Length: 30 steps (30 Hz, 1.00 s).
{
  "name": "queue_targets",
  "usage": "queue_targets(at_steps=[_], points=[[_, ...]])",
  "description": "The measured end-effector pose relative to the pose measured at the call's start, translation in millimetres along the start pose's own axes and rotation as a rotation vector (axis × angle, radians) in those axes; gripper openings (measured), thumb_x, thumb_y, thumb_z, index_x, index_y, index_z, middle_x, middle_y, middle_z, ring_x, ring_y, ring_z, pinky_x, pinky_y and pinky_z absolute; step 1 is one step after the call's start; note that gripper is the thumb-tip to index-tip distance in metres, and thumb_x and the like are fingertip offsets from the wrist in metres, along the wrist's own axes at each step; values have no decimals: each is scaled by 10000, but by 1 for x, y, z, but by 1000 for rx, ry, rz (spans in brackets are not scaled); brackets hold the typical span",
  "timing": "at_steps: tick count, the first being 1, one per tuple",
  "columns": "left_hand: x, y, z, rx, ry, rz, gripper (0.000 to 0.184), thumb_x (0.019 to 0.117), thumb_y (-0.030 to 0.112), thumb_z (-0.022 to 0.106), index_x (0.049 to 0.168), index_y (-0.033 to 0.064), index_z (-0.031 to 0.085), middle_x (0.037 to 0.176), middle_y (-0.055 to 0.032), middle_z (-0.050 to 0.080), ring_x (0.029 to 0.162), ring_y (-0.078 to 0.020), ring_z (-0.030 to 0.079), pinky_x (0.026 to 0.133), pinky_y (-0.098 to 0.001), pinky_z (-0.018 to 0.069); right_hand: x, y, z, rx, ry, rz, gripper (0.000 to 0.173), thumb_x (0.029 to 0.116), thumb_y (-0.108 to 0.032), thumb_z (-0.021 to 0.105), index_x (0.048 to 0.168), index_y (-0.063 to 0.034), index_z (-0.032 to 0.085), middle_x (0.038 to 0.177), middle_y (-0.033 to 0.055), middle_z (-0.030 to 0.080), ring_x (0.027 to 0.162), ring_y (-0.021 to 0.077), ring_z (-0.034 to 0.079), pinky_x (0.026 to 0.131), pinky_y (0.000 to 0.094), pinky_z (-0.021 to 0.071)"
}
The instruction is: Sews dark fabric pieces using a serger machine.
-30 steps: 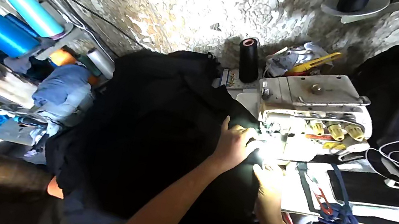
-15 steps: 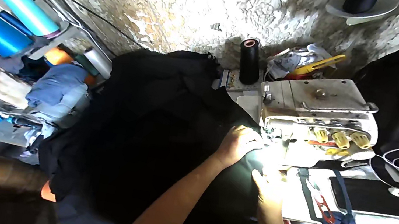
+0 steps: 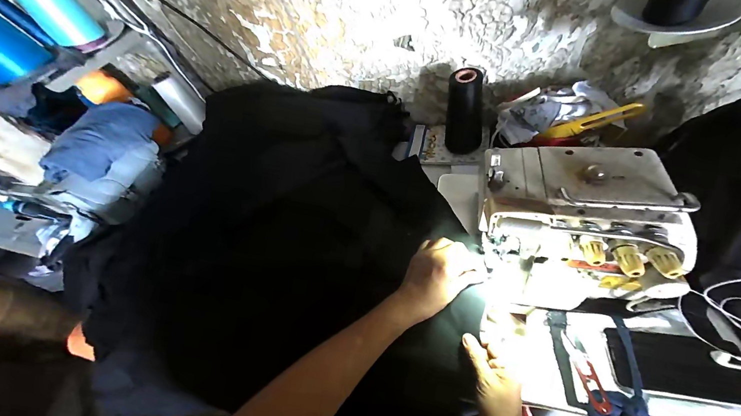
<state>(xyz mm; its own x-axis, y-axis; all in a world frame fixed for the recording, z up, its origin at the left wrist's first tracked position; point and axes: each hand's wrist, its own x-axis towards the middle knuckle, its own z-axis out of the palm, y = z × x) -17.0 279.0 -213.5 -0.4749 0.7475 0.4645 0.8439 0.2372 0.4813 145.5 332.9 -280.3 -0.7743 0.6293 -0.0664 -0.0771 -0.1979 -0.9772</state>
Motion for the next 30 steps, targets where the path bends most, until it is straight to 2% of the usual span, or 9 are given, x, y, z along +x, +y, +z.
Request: queue_targets(at_steps=[8,12,19,25,30], points=[[5,5,1,54,-24,-61,95,852,115,798,921,52,779,911,-108,735,951,-281,699,867,-482,529,0,-4,0,6,17,50,157,985,-35,608,844,-59,673,728,-61,665,698,-23,630,713,154,534],[8,7,-3,47,-74,-93,102,870,117,781,940,43,779,919,-122,736,965,-300,695,868,-504,520,3,2,-1,-19,6,31,116,976,-53,622,876,-52,681,741,-57,666,706,-21,630,708,154,532],[11,9,-6,55,-125,-126,113,874,126,785,953,45,779,941,-127,736,984,-311,690,898,-520,510,5,4,-3,-51,-14,5,101,976,-41,611,916,-16,689,804,-45,681,772,-30,641,760,156,543],[12,9,0,75,-103,-140,78,875,112,769,907,40,771,913,-127,739,956,-314,693,881,-522,498,4,2,-5,-86,-32,22,114,990,-39,593,945,8,686,848,-26,692,817,-31,648,801,156,541],[11,10,1,82,-105,-155,96,887,127,762,925,39,765,917,-130,733,966,-318,690,889,-530,494,2,-1,-7,-94,-41,47,167,1001,-47,586,872,-26,689,761,-45,681,732,-26,641,733,162,542]])
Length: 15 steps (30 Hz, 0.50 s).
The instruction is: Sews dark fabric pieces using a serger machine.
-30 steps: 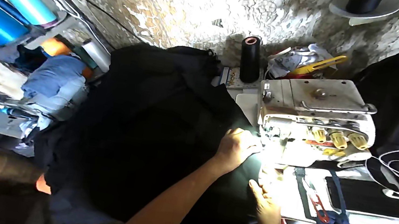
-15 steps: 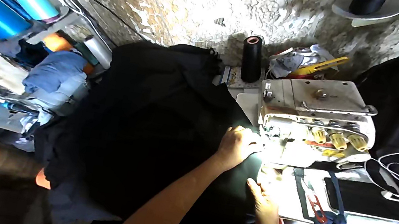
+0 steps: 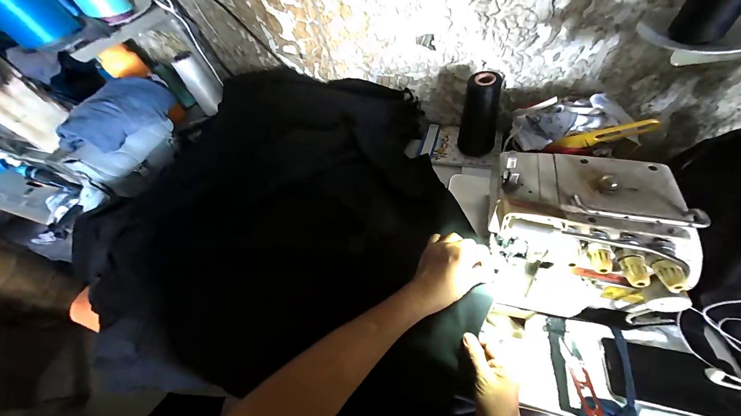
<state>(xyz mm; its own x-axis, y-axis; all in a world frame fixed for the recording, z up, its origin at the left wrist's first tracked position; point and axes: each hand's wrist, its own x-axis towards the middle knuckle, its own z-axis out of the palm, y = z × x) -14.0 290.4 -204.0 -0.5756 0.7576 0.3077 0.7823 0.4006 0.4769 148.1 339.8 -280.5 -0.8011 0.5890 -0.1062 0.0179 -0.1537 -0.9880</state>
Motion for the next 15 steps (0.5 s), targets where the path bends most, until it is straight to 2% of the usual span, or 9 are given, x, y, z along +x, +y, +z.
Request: queue_targets(at_steps=[8,11,15], points=[[-2,1,4,-7,34,-12,91,896,126,755,927,41,769,906,-130,725,958,-314,684,893,-523,489,-1,-3,-2,1,-2,21,202,1004,-52,589,819,-51,672,718,-62,650,694,-23,619,709,165,526],[-3,1,6,-6,62,0,78,883,119,763,914,48,767,892,-125,726,945,-310,689,874,-517,497,-2,-4,-2,24,-1,17,215,997,-37,591,795,-60,661,687,-67,636,655,-27,603,669,155,515],[-3,4,4,-7,34,-18,83,894,123,753,922,45,767,908,-131,729,961,-317,688,891,-520,495,-3,-3,-3,34,-7,25,216,996,-41,595,791,-62,658,688,-62,631,655,-16,603,668,162,515]])
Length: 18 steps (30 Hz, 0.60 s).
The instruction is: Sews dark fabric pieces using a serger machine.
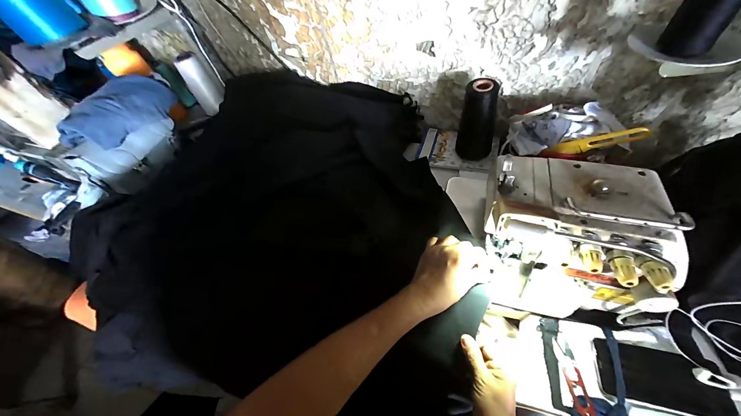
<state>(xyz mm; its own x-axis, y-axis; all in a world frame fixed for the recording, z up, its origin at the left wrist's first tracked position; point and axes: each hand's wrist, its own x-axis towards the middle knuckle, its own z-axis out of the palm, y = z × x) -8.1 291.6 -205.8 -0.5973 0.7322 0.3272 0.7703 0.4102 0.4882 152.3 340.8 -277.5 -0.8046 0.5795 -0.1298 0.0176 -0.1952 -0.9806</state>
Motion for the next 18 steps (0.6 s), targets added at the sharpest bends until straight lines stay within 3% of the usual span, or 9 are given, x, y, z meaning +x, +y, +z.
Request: queue_targets(at_steps=[7,12,15,18], points=[[2,3,-3,31,-69,-43,121,926,153,725,947,39,762,934,-137,726,999,-327,677,906,-530,488,0,2,0,22,-11,3,214,1003,-54,591,799,-60,656,689,-52,632,647,-3,603,658,176,518],[-1,6,1,44,-18,-52,104,903,130,744,931,31,754,927,-142,720,986,-334,676,880,-522,495,0,-1,-1,-7,-11,25,221,1007,-77,599,793,-67,652,677,-53,631,623,-1,601,629,176,514],[-5,5,7,-9,87,-18,130,853,87,789,957,23,745,977,-140,727,1018,-323,681,898,-520,507,1,4,-5,-67,-13,-14,170,994,-78,613,846,-44,690,731,-37,673,676,-5,637,670,178,541],[-8,1,15,62,199,137,66,863,78,765,926,60,767,1007,-108,733,1059,-281,679,967,-472,509,1,6,-9,-106,-18,-45,126,982,-64,623,956,7,724,852,-1,724,800,-14,672,777,168,559]])
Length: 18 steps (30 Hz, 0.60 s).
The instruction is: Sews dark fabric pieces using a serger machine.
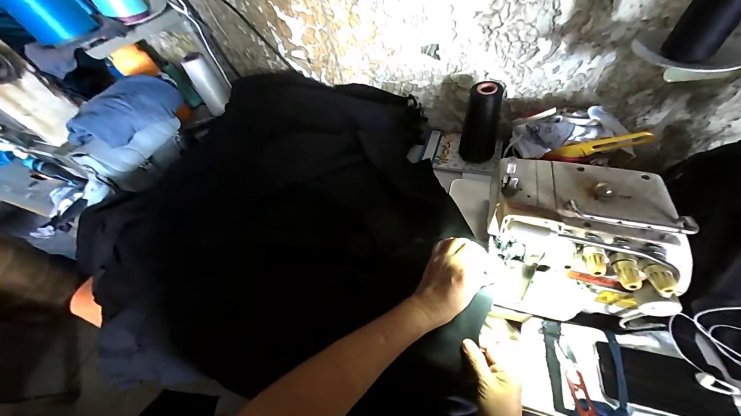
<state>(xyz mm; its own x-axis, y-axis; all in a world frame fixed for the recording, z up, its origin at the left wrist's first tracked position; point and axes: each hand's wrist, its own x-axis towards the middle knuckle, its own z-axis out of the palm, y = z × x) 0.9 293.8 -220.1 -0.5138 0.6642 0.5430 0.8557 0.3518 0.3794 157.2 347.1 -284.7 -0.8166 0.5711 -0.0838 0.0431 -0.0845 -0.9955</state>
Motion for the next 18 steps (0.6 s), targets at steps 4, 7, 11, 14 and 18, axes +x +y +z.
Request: queue_targets(at_steps=[4,7,11,14,18], points=[[-16,15,-5,320,-77,186,163,904,36,682,995,121,788,1069,-74,736,1091,-241,667,943,-409,502,-1,0,-6,-135,-20,-68,164,988,-103,621,963,-2,748,874,-3,729,807,-38,654,784,148,537],[-32,29,-3,378,-157,99,268,901,-3,628,1104,89,777,1110,-93,755,1040,-243,719,846,-386,560,-3,3,-9,-331,50,-190,200,955,-178,649,935,-37,789,895,24,754,852,-11,678,812,192,543],[-41,33,2,361,-128,31,353,894,-11,613,1193,108,758,1213,-79,739,1131,-224,703,945,-386,547,-2,-1,-9,-263,68,-172,195,957,-171,626,898,-27,743,835,-14,696,794,-48,629,740,129,509],[-39,35,7,267,-72,-43,286,926,19,597,1149,83,765,1220,-81,740,1163,-229,693,994,-397,535,2,-13,-11,-112,44,-92,168,999,-106,574,959,-7,704,821,-37,690,782,-53,640,751,132,534],[-34,36,15,207,9,-112,217,966,86,596,1091,45,769,1156,-102,751,1110,-248,707,995,-393,536,13,-22,-14,-76,93,-116,148,979,-77,586,990,13,702,903,-13,716,837,-38,666,779,141,558]])
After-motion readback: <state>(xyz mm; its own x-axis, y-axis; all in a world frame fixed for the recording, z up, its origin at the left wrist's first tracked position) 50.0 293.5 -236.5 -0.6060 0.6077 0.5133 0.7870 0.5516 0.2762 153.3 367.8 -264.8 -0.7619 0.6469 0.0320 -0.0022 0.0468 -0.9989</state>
